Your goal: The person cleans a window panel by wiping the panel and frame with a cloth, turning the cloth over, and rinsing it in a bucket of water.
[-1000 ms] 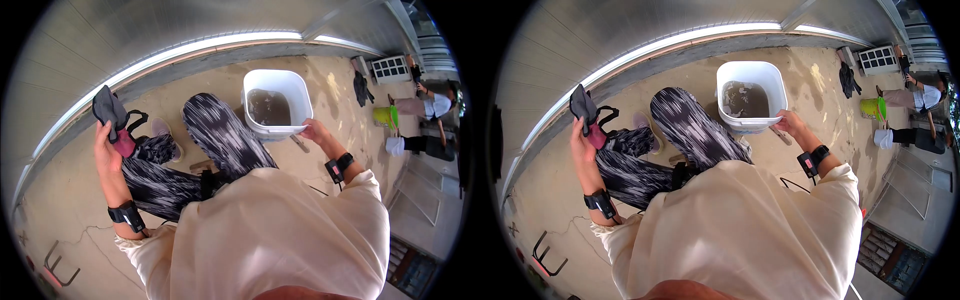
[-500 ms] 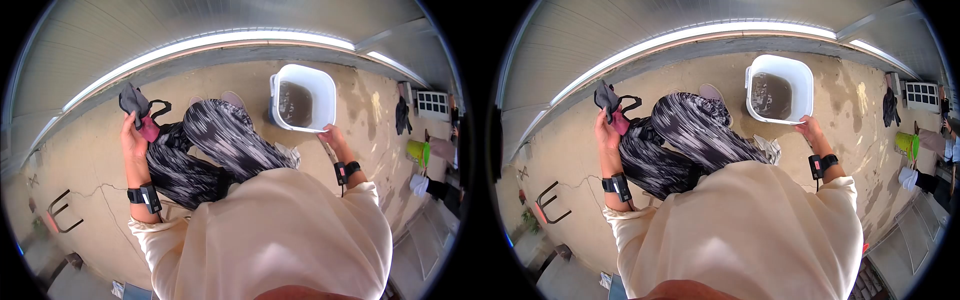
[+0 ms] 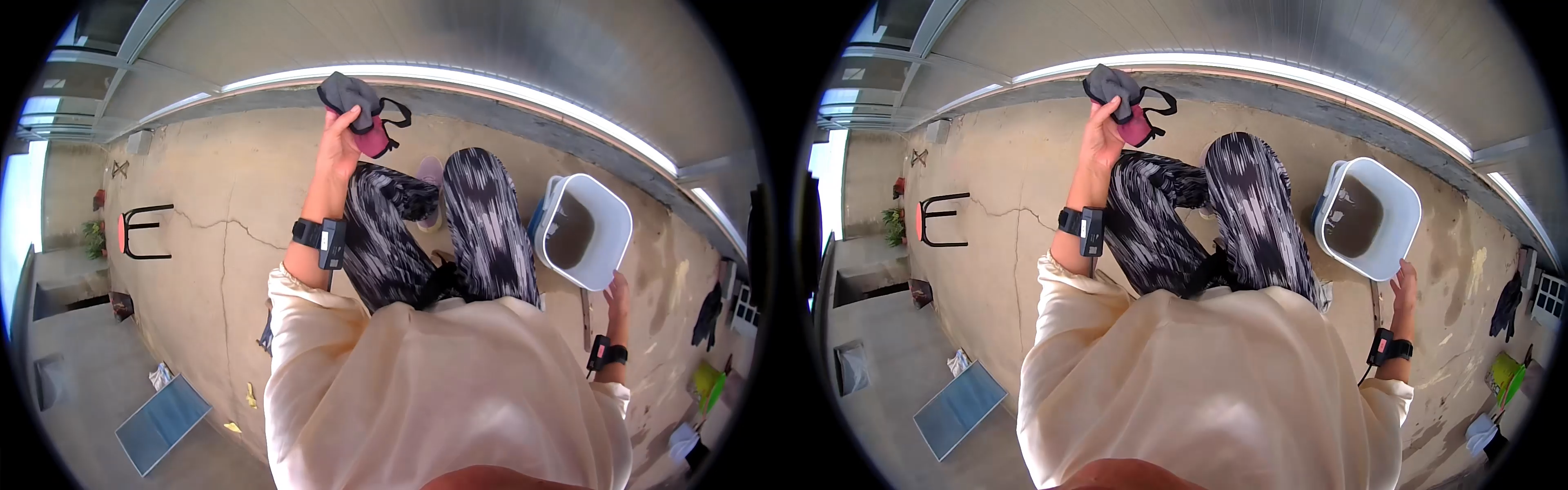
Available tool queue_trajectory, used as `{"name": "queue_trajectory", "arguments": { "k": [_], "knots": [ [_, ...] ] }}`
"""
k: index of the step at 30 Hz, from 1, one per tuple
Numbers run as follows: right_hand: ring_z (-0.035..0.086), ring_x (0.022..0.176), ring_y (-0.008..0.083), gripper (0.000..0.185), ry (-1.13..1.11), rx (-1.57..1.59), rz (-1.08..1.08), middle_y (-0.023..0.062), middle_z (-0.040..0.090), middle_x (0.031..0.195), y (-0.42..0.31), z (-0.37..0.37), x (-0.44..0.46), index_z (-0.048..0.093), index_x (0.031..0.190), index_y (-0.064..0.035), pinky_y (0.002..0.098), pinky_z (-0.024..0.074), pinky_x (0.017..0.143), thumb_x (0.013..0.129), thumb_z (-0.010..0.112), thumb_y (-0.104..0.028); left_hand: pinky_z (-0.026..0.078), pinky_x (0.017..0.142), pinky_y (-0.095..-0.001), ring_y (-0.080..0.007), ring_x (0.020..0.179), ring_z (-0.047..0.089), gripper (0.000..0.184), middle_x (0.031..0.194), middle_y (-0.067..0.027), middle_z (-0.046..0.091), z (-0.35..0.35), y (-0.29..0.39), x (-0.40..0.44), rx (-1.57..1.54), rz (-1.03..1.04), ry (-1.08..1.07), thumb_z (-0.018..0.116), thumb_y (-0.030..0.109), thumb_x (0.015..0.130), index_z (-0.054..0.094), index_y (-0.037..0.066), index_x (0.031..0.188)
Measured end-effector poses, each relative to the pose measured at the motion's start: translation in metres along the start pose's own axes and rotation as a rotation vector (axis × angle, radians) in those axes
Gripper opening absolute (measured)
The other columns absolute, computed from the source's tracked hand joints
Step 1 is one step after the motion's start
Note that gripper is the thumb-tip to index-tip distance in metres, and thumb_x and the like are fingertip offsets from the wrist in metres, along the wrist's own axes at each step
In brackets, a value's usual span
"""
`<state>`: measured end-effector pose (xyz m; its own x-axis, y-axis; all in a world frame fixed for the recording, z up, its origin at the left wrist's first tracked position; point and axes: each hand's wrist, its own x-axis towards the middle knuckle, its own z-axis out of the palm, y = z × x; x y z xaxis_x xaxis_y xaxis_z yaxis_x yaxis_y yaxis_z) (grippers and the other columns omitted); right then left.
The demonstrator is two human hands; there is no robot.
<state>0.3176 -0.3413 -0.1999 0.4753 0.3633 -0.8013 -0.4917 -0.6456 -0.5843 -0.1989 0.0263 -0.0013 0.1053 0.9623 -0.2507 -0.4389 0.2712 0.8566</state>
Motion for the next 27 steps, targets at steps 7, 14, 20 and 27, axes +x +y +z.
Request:
{"name": "queue_trajectory", "arguments": {
  "k": [7,14,20,27],
  "knots": [
    [0.035,0.126,0.0218,0.063,0.325,-0.018,-0.362,0.0084,0.034,0.138,0.010,-0.044,0.033,0.033,0.133,-0.0104,0.0440,0.0254,0.102,0.079,0.059,-0.027,0.045,0.088,-0.0355,-0.0202,0.104,0.053,0.050,0.113,-0.0059,0.052,-0.043,0.048,0.026,0.073,0.140,0.079,0.060,0.004,0.079,0.040,0.011,0.124],
    [0.036,0.125,0.0237,0.062,0.497,-0.003,-0.328,0.0089,0.029,0.141,0.047,-0.050,0.024,0.030,0.135,-0.0088,0.0433,0.0283,0.099,0.080,0.056,-0.021,0.046,0.084,-0.0347,-0.0212,0.095,0.056,0.051,0.109,-0.0089,0.054,-0.145,0.040,0.064,0.149,0.177,0.294,0.056,0.001,0.072,0.042,0.008,0.121],
    [0.032,0.127,0.0253,0.064,0.612,-0.121,-0.270,0.0086,0.028,0.142,0.032,-0.057,-0.001,0.028,0.136,-0.0082,0.0437,0.0292,0.099,0.078,0.055,-0.019,0.049,0.069,-0.0316,-0.0228,0.089,0.058,0.043,0.114,-0.0179,0.056,-0.234,0.008,0.077,-0.349,0.069,0.103,0.043,0.018,0.080,0.047,0.001,0.119],
    [0.033,0.127,0.0241,0.066,0.678,-0.214,-0.143,0.0084,0.030,0.141,0.024,-0.078,-0.021,0.029,0.135,-0.0087,0.0437,0.0338,0.096,0.076,0.055,-0.017,0.043,0.051,-0.0248,-0.0170,0.075,0.057,0.049,0.118,-0.0207,0.052,-0.251,-0.029,0.089,-0.653,0.093,-0.023,0.037,0.036,0.091,0.042,0.001,0.125]
  ]
}}
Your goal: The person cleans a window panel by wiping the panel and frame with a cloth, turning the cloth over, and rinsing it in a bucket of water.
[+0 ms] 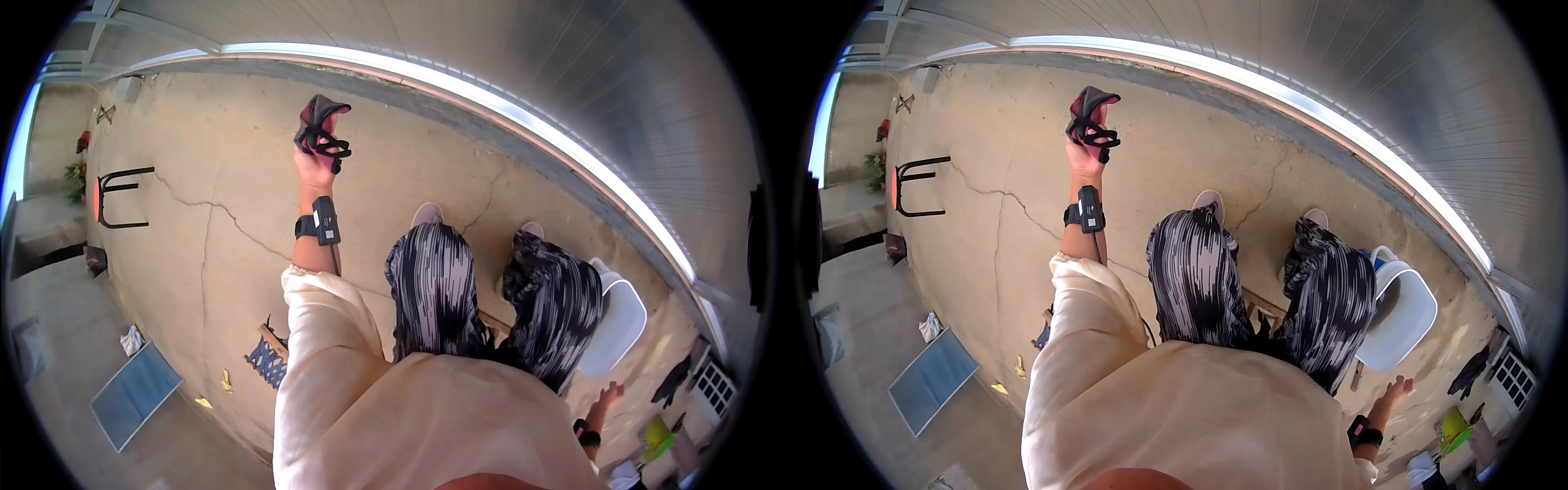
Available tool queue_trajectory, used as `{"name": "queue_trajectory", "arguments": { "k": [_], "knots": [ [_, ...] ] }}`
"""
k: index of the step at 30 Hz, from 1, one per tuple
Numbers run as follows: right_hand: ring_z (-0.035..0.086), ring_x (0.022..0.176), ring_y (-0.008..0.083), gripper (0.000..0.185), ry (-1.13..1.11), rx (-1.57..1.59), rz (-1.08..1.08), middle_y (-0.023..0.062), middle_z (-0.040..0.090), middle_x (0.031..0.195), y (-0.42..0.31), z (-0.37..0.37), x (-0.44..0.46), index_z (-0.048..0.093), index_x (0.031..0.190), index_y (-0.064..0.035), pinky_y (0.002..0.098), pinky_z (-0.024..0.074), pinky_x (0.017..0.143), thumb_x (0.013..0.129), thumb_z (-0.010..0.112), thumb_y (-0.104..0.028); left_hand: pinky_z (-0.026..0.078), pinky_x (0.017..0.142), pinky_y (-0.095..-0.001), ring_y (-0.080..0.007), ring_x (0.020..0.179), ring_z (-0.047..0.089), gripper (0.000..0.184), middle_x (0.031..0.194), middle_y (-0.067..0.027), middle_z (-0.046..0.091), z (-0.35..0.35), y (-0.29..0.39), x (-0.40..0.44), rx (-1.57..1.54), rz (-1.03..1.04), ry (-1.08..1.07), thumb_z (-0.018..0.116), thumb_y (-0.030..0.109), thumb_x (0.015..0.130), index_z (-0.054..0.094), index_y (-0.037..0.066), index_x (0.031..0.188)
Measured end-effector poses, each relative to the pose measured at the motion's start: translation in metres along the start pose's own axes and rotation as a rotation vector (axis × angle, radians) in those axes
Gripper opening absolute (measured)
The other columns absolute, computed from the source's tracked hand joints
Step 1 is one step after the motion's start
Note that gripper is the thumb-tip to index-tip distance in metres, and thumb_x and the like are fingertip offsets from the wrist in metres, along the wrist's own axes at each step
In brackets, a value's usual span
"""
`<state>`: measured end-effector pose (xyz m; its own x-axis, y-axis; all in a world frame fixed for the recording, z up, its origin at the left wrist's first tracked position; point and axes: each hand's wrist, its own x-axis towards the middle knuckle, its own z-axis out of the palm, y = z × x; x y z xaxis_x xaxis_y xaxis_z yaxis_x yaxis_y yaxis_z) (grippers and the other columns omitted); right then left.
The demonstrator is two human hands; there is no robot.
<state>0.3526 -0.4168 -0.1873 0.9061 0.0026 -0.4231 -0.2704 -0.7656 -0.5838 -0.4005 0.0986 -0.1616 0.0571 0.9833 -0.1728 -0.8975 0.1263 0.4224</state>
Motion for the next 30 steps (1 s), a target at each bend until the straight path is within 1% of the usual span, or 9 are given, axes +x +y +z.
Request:
{"name": "queue_trajectory", "arguments": {
  "k": [5,7,8,12,15,17,20,27,30],
  "knots": [
    [0.034,0.126,0.0243,0.066,0.035,-0.084,0.003,0.0076,0.030,0.141,0.000,-0.013,-0.009,0.030,0.135,-0.0106,0.0440,0.0369,0.092,0.074,0.054,-0.017,0.049,0.060,-0.0294,-0.0174,0.074,0.055,0.054,0.119,-0.0219,0.048,-0.002,-0.012,0.021,-0.112,0.012,0.075,0.043,0.037,0.091,0.034,0.000,0.129],
    [0.035,0.125,0.0250,0.066,0.056,-0.141,0.043,0.0075,0.030,0.141,-0.002,-0.026,-0.015,0.030,0.135,-0.0108,0.0442,0.0378,0.091,0.074,0.053,-0.018,0.047,0.056,-0.0272,-0.0156,0.070,0.054,0.045,0.104,-0.0169,0.055,-0.018,-0.010,0.037,0.062,0.109,0.209,0.052,0.028,0.088,0.042,-0.003,0.118],
    [0.035,0.125,0.0255,0.066,0.055,-0.150,0.053,0.0076,0.030,0.141,-0.004,-0.029,-0.019,0.030,0.135,-0.0107,0.0442,0.0381,0.090,0.074,0.053,-0.018,0.047,0.057,-0.0262,-0.0161,0.069,0.055,0.035,0.091,-0.0129,0.057,-0.025,-0.009,0.049,0.096,0.164,0.305,0.059,0.014,0.082,0.046,-0.003,0.110],
    [0.037,0.119,0.0297,0.065,0.098,-0.144,0.007,0.0100,0.036,0.134,-0.005,-0.034,-0.024,0.030,0.135,-0.0105,0.0514,0.0377,0.089,0.074,0.053,-0.016,0.047,0.056,-0.0254,-0.0173,0.064,0.056,0.021,0.078,-0.0075,0.058,-0.048,0.024,0.114,0.288,0.253,0.570,0.059,0.003,0.076,0.054,0.001,0.097],
    [0.036,0.120,0.0288,0.065,0.131,-0.163,0.029,0.0070,0.035,0.135,-0.006,-0.040,-0.025,0.030,0.135,-0.0127,0.0510,0.0372,0.089,0.074,0.053,-0.017,0.049,0.063,-0.0293,-0.0195,0.072,0.059,0.026,0.086,-0.0081,0.060,-0.047,0.049,0.142,0.581,0.413,0.584,0.058,0.001,0.076,0.055,0.001,0.102],
    [0.036,0.120,0.0273,0.065,0.119,-0.150,0.035,0.0029,0.034,0.137,-0.008,-0.041,-0.022,0.030,0.135,-0.0155,0.0492,0.0378,0.087,0.074,0.053,-0.017,0.050,0.066,-0.0317,-0.0213,0.077,0.060,0.029,0.092,-0.0101,0.060,-0.051,0.061,0.156,0.605,0.560,0.739,0.058,0.000,0.076,0.054,0.000,0.105],
    [0.034,0.125,0.0252,0.065,0.105,-0.220,0.050,0.0061,0.029,0.143,-0.024,-0.037,-0.036,0.029,0.136,-0.0140,0.0438,0.0369,0.089,0.075,0.049,-0.015,0.051,0.066,-0.0321,-0.0215,0.077,0.061,0.033,0.094,-0.0111,0.060,-0.059,0.075,0.167,0.666,0.550,0.792,0.058,-0.001,0.076,0.052,0.000,0.108],
    [0.034,0.125,0.0256,0.063,0.147,-0.317,0.050,0.0060,0.029,0.143,-0.031,-0.068,-0.036,0.030,0.135,-0.0143,0.0450,0.0376,0.091,0.075,0.049,-0.016,0.052,0.060,-0.0297,-0.0184,0.070,0.061,0.028,0.089,-0.0086,0.060,-0.071,0.073,0.185,0.778,0.505,0.705,0.060,0.006,0.077,0.053,0.004,0.105],
    [0.034,0.125,0.0261,0.063,0.109,-0.311,0.043,0.0064,0.028,0.143,-0.034,-0.068,-0.038,0.030,0.135,-0.0139,0.0451,0.0381,0.091,0.076,0.049,-0.017,0.051,0.064,-0.0272,-0.0173,0.075,0.061,0.043,0.096,-0.0093,0.061,-0.072,0.060,0.189,0.929,0.447,0.704,0.058,0.001,0.075,0.053,0.001,0.118]
  ]
}}
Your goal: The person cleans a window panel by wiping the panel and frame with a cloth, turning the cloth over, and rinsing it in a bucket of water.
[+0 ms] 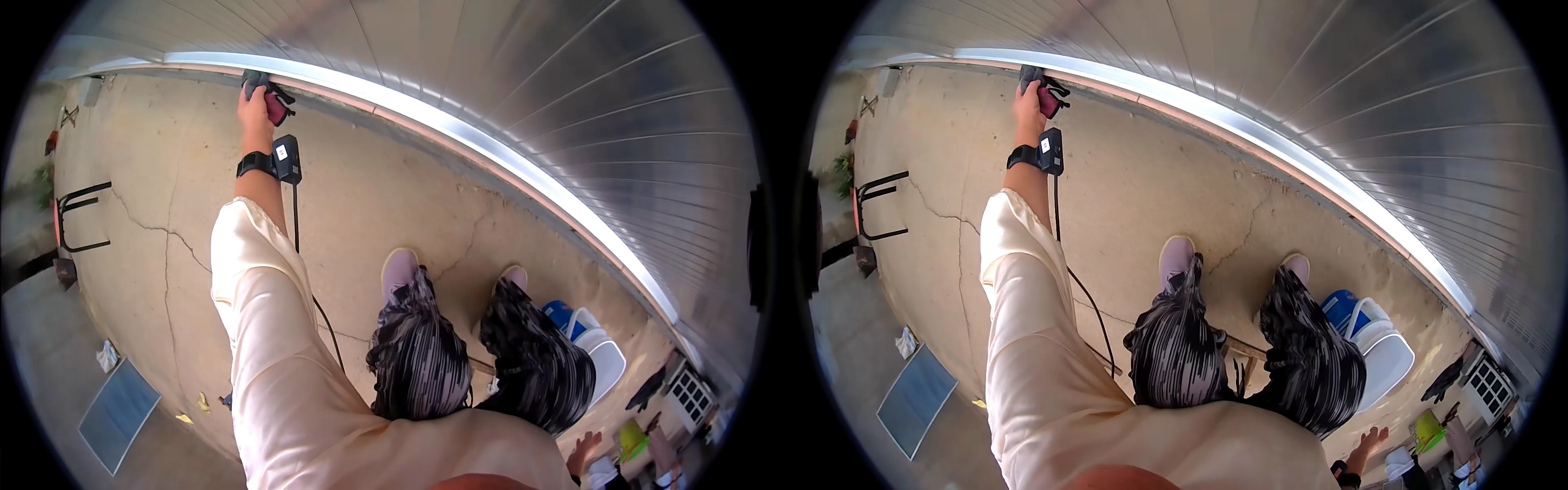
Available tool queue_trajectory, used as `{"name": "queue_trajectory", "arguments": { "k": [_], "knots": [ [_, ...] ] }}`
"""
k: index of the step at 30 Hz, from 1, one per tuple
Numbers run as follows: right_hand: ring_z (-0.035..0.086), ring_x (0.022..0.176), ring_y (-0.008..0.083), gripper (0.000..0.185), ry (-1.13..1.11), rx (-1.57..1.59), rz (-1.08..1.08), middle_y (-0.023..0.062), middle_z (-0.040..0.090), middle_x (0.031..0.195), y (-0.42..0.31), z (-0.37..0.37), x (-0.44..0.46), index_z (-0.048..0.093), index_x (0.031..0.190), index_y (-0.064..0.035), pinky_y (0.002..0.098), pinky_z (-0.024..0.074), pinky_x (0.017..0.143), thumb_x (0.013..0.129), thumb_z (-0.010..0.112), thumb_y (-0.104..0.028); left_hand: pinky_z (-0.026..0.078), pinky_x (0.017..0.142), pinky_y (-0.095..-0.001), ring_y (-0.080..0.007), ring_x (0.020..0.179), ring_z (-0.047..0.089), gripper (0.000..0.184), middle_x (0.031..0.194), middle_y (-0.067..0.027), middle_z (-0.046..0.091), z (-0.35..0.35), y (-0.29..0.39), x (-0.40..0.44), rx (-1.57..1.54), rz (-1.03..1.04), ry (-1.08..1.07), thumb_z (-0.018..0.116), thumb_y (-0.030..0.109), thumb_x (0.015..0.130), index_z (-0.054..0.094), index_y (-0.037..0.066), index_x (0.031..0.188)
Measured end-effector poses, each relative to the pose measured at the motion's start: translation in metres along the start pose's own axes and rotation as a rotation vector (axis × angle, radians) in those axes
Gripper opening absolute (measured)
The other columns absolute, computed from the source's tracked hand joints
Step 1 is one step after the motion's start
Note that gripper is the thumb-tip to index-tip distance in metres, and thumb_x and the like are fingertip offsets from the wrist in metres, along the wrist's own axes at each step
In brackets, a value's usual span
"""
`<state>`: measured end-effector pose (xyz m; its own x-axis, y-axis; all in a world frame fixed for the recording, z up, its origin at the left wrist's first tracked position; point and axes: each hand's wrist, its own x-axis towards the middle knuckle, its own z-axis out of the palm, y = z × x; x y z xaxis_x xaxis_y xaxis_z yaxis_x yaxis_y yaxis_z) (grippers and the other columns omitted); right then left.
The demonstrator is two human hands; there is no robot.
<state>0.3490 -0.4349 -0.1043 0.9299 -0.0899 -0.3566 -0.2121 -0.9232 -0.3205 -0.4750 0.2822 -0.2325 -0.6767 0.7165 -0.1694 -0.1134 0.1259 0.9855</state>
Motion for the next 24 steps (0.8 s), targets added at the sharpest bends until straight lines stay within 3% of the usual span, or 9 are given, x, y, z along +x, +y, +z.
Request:
{"name": "queue_trajectory", "arguments": {
  "k": [3,5,8,9,15,19,24],
  "knots": [
    [0.034,0.125,0.0263,0.062,-0.002,-0.031,0.004,0.0067,0.028,0.143,-0.002,0.008,-0.002,0.029,0.136,-0.0136,0.0452,0.0385,0.091,0.077,0.049,-0.017,0.050,0.064,-0.0260,-0.0153,0.075,0.060,0.047,0.095,-0.0081,0.060,0.006,-0.008,-0.010,0.075,0.081,-0.046,0.059,0.002,0.073,0.052,0.000,0.120],
    [0.034,0.126,0.0259,0.061,-0.051,-0.015,0.008,0.0059,0.028,0.143,-0.004,0.016,-0.004,0.029,0.136,-0.0137,0.0440,0.0382,0.091,0.078,0.049,-0.017,0.049,0.069,-0.0296,-0.0202,0.080,0.060,0.051,0.096,-0.0111,0.060,-0.003,-0.015,-0.006,0.221,0.103,-0.072,0.061,0.008,0.072,0.052,0.003,0.122],
    [0.034,0.125,0.0248,0.059,-0.092,0.014,0.007,0.0046,0.029,0.143,-0.003,0.034,0.002,0.030,0.136,-0.0144,0.0421,0.0383,0.091,0.080,0.049,-0.017,0.045,0.083,-0.0361,-0.0314,0.097,0.055,0.051,0.109,-0.0155,0.053,-0.002,-0.005,-0.033,0.929,0.443,-0.146,0.062,0.021,0.071,0.054,0.015,0.121],
    [0.034,0.125,0.0248,0.059,-0.095,0.020,0.012,0.0046,0.029,0.143,-0.002,0.042,0.003,0.030,0.136,-0.0144,0.0421,0.0383,0.091,0.080,0.049,-0.017,0.045,0.081,-0.0367,-0.0306,0.096,0.056,0.051,0.110,-0.0108,0.054,0.005,0.004,-0.051,1.076,0.475,-0.149,0.061,0.023,0.072,0.053,0.016,0.122],
    [0.038,0.123,0.0230,0.056,-0.145,0.071,-0.051,0.0028,0.030,0.142,0.007,0.075,-0.004,0.032,0.135,-0.0151,0.0414,0.0401,0.088,0.082,0.051,-0.014,0.048,0.079,-0.0402,-0.0307,0.096,0.057,0.054,0.117,-0.0060,0.049,0.040,0.009,-0.125,1.345,0.461,-0.335,0.062,0.026,0.073,0.048,0.016,0.125],
    [0.039,0.121,0.0226,0.054,-0.103,0.140,-0.060,0.0035,0.031,0.141,0.031,0.085,-0.006,0.032,0.133,-0.0140,0.0396,0.0408,0.088,0.083,0.052,-0.015,0.048,0.078,-0.0412,-0.0323,0.091,0.059,0.053,0.117,-0.0074,0.049,0.066,0.000,-0.169,1.354,0.522,-0.414,0.062,0.027,0.073,0.049,0.013,0.123],
    [0.045,0.113,0.0206,0.052,-0.142,0.183,-0.099,0.0053,0.034,0.138,0.022,0.091,-0.040,0.034,0.132,-0.0097,0.0359,0.0423,0.084,0.084,0.052,-0.012,0.049,0.075,-0.0417,-0.0336,0.089,0.059,0.057,0.115,-0.0098,0.048,0.098,-0.010,-0.250,1.298,0.542,-0.672,0.062,0.029,0.073,0.046,0.010,0.124]
  ]
}}
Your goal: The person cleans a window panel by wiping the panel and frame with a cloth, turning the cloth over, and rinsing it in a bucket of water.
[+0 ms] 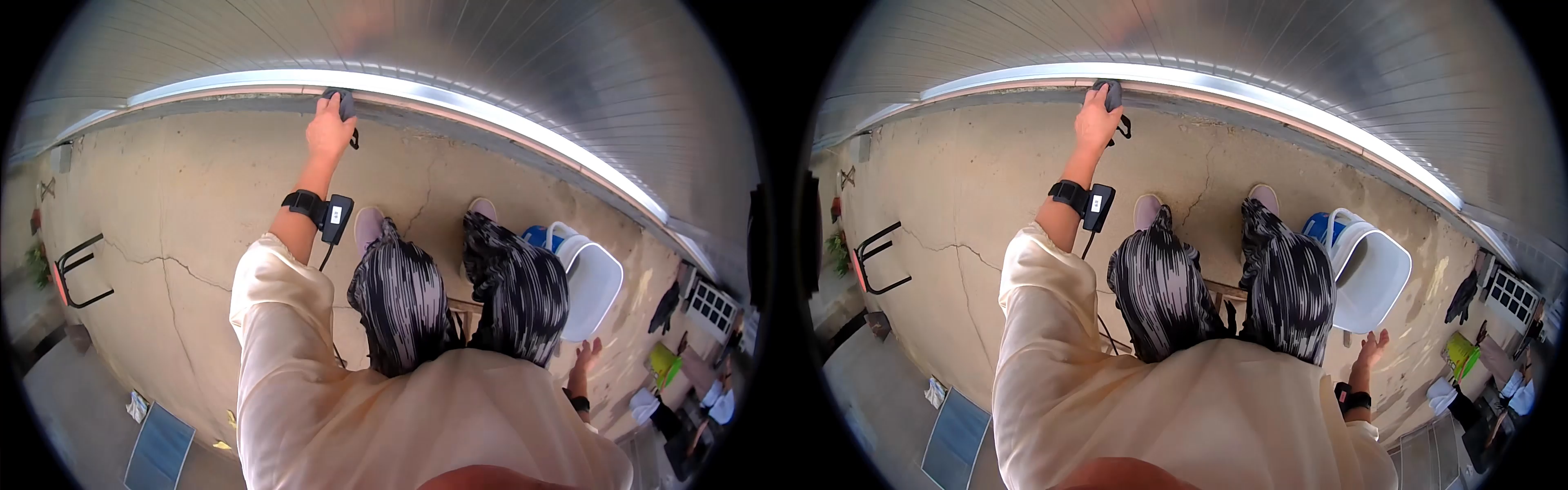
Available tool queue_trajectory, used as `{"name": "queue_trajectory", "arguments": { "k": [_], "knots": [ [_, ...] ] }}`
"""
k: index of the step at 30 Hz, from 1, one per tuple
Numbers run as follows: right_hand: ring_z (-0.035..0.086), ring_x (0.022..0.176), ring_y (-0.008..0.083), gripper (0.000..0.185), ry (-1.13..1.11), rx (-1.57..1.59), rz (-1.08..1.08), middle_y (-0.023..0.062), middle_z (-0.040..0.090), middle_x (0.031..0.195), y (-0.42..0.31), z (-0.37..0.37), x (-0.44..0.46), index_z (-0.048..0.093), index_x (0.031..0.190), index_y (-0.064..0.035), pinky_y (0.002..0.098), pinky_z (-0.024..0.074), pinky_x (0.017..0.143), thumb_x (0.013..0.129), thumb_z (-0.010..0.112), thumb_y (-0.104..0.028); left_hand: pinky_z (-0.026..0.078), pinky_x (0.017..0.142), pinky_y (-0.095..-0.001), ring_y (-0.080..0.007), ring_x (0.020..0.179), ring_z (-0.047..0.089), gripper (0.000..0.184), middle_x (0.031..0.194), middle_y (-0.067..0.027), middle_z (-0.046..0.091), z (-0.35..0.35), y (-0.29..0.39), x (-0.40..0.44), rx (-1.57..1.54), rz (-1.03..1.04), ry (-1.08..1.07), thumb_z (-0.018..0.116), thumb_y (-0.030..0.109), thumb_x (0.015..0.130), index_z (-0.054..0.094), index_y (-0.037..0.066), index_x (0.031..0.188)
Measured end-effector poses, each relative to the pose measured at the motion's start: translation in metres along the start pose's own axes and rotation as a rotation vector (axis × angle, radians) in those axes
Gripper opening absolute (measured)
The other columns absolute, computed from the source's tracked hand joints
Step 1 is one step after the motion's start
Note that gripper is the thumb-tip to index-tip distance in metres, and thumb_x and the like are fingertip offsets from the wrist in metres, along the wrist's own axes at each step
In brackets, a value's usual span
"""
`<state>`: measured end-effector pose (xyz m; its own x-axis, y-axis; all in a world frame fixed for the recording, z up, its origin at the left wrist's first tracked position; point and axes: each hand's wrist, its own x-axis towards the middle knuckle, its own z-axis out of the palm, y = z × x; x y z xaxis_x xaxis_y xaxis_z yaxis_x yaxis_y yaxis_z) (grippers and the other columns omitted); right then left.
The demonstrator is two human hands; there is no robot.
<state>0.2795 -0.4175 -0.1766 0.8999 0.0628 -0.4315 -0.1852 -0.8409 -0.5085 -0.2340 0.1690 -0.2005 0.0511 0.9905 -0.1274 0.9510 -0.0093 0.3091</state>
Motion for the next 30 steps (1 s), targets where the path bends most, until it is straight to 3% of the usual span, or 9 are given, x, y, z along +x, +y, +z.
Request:
{"name": "queue_trajectory", "arguments": {
  "k": [5,13,21,22,24,26,27,29,30],
  "knots": [
    [0.045,0.115,0.0211,0.053,0.007,0.044,0.027,0.0058,0.034,0.138,-0.004,0.007,-0.014,0.034,0.133,-0.0076,0.0355,0.0426,0.085,0.083,0.053,-0.011,0.049,0.074,-0.0425,-0.0335,0.088,0.059,0.060,0.115,-0.0094,0.047,0.028,0.049,-0.019,-0.045,0.087,-0.022,0.062,0.030,0.074,0.044,0.010,0.127],
    [0.042,0.117,0.0200,0.053,-0.005,0.117,0.026,0.0062,0.034,0.138,0.000,0.010,-0.026,0.034,0.132,-0.0068,0.0351,0.0425,0.085,0.083,0.054,-0.011,0.049,0.075,-0.0416,-0.0318,0.089,0.059,0.060,0.116,-0.0079,0.047,0.039,0.089,-0.033,-0.037,0.042,-0.049,0.064,0.029,0.074,0.042,0.010,0.126],
    [0.052,0.110,0.0237,0.051,-0.036,0.307,-0.006,0.0088,0.035,0.138,0.008,-0.001,-0.027,0.033,0.132,-0.0054,0.0354,0.0432,0.084,0.083,0.048,-0.009,0.047,0.079,-0.0403,-0.0304,0.093,0.057,0.051,0.113,-0.0047,0.051,0.021,0.083,-0.036,-0.011,0.454,-0.314,0.060,0.021,0.073,0.049,0.022,0.123],
    [0.052,0.110,0.0237,0.051,-0.033,0.311,-0.008,0.0088,0.035,0.138,0.006,-0.002,-0.030,0.033,0.132,-0.0054,0.0354,0.0432,0.084,0.083,0.048,-0.009,0.047,0.080,-0.0402,-0.0307,0.093,0.057,0.052,0.110,-0.0031,0.053,0.015,0.072,-0.040,-0.050,0.416,-0.319,0.060,0.019,0.071,0.051,0.024,0.122],
    [0.055,0.107,0.0246,0.050,-0.075,0.391,0.023,0.0103,0.038,0.135,0.004,-0.004,-0.035,0.032,0.132,-0.0053,0.0357,0.0438,0.083,0.084,0.045,-0.009,0.047,0.079,-0.0378,-0.0290,0.089,0.059,0.051,0.103,-0.0067,0.057,0.011,0.038,-0.050,-0.163,0.368,-0.200,0.061,0.016,0.070,0.051,0.017,0.120],
    [0.056,0.105,0.0238,0.046,-0.101,0.446,-0.010,0.0112,0.044,0.130,-0.015,0.005,-0.039,0.035,0.129,-0.0054,0.0352,0.0448,0.083,0.084,0.044,-0.009,0.048,0.072,-0.0346,-0.0251,0.082,0.061,0.048,0.093,-0.0120,0.060,0.029,-0.025,-0.051,-0.620,0.158,-0.123,0.062,0.013,0.070,0.050,0.008,0.116],
    [0.056,0.104,0.0233,0.045,-0.141,0.468,-0.037,0.0112,0.046,0.127,-0.026,0.011,-0.039,0.036,0.128,-0.0053,0.0343,0.0452,0.082,0.084,0.044,-0.009,0.049,0.065,-0.0315,-0.0211,0.076,0.061,0.043,0.088,-0.0150,0.060,-0.006,-0.019,-0.071,-0.947,-0.217,-0.180,0.062,0.010,0.071,0.047,0.001,0.110],
    [0.057,0.101,0.0222,0.043,-0.240,0.519,-0.136,0.0113,0.050,0.124,-0.064,0.026,-0.044,0.038,0.127,-0.0048,0.0325,0.0459,0.081,0.085,0.045,-0.009,0.050,0.062,-0.0297,-0.0198,0.071,0.060,0.039,0.087,-0.0128,0.060,-0.027,-0.067,-0.079,-1.246,-0.428,-0.125,0.061,0.010,0.072,0.047,0.001,0.107],
    [0.057,0.100,0.0217,0.043,-0.299,0.539,-0.197,0.0113,0.050,0.123,-0.086,0.032,-0.054,0.039,0.126,-0.0044,0.0315,0.0462,0.080,0.084,0.046,-0.009,0.049,0.063,-0.0288,-0.0196,0.071,0.060,0.036,0.088,-0.0106,0.061,-0.047,-0.080,-0.085,-1.419,-0.426,-0.182,0.060,0.012,0.075,0.049,0.001,0.108]
  ]
}}
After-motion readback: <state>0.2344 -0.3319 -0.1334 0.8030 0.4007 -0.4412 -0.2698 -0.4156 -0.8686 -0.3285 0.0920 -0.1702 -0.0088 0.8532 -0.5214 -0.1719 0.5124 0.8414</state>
